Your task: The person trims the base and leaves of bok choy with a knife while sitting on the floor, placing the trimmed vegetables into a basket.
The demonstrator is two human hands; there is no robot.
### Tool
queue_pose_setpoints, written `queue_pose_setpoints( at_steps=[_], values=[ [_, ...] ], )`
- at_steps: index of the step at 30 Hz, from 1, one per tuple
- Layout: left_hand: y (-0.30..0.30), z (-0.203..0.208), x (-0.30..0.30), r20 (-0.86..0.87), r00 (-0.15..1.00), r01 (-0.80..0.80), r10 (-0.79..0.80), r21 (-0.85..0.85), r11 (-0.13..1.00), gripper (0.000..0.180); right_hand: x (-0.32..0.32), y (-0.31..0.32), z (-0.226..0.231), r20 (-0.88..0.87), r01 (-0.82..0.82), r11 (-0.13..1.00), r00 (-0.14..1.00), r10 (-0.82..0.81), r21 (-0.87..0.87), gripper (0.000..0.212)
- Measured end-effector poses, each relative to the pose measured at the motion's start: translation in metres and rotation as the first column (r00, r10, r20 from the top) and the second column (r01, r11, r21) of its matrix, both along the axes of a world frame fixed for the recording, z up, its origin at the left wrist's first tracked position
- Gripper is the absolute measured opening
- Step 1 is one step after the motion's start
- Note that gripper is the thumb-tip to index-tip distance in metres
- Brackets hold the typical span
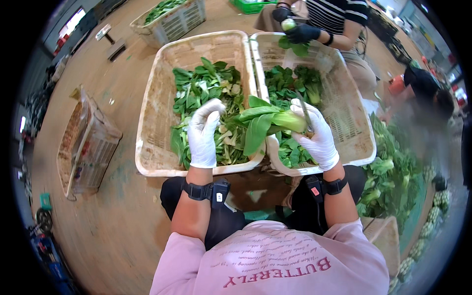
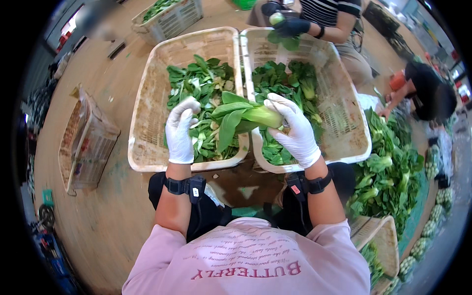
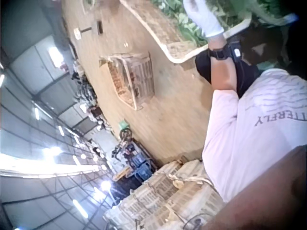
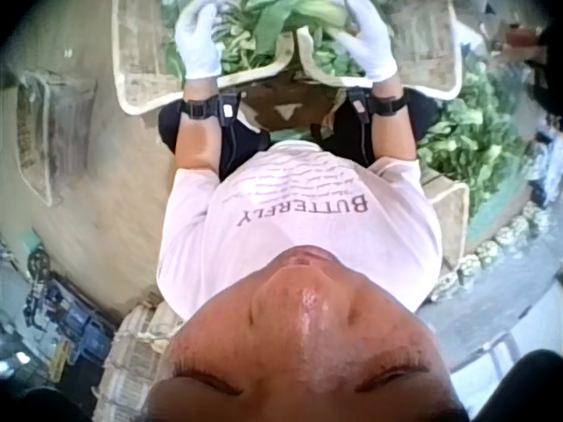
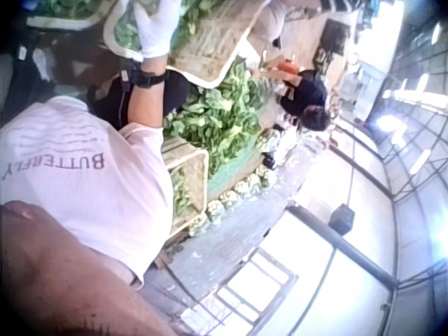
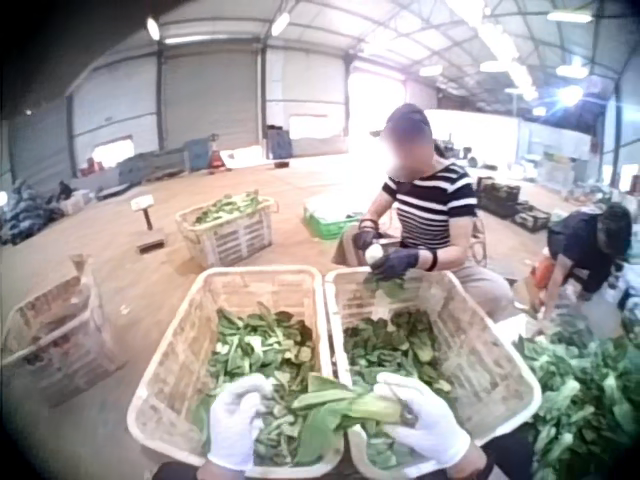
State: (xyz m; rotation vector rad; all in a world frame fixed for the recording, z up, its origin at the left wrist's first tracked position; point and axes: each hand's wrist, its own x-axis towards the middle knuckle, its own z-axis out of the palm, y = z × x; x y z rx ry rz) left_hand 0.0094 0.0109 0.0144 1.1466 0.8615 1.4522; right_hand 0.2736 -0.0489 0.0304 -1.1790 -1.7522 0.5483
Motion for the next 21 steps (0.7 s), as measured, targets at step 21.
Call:
queue_pose_setpoints(
  at_steps=[21],
  values=[
    [0.012, -0.049, 0.024, -0.459, 0.842, 0.183, -0.285, -0.255, 0.950, 0.030, 0.413, -0.277, -0.058, -0.679, 0.897, 0.102, -0.246, -0.692, -0.429, 0.042]
  ],
)
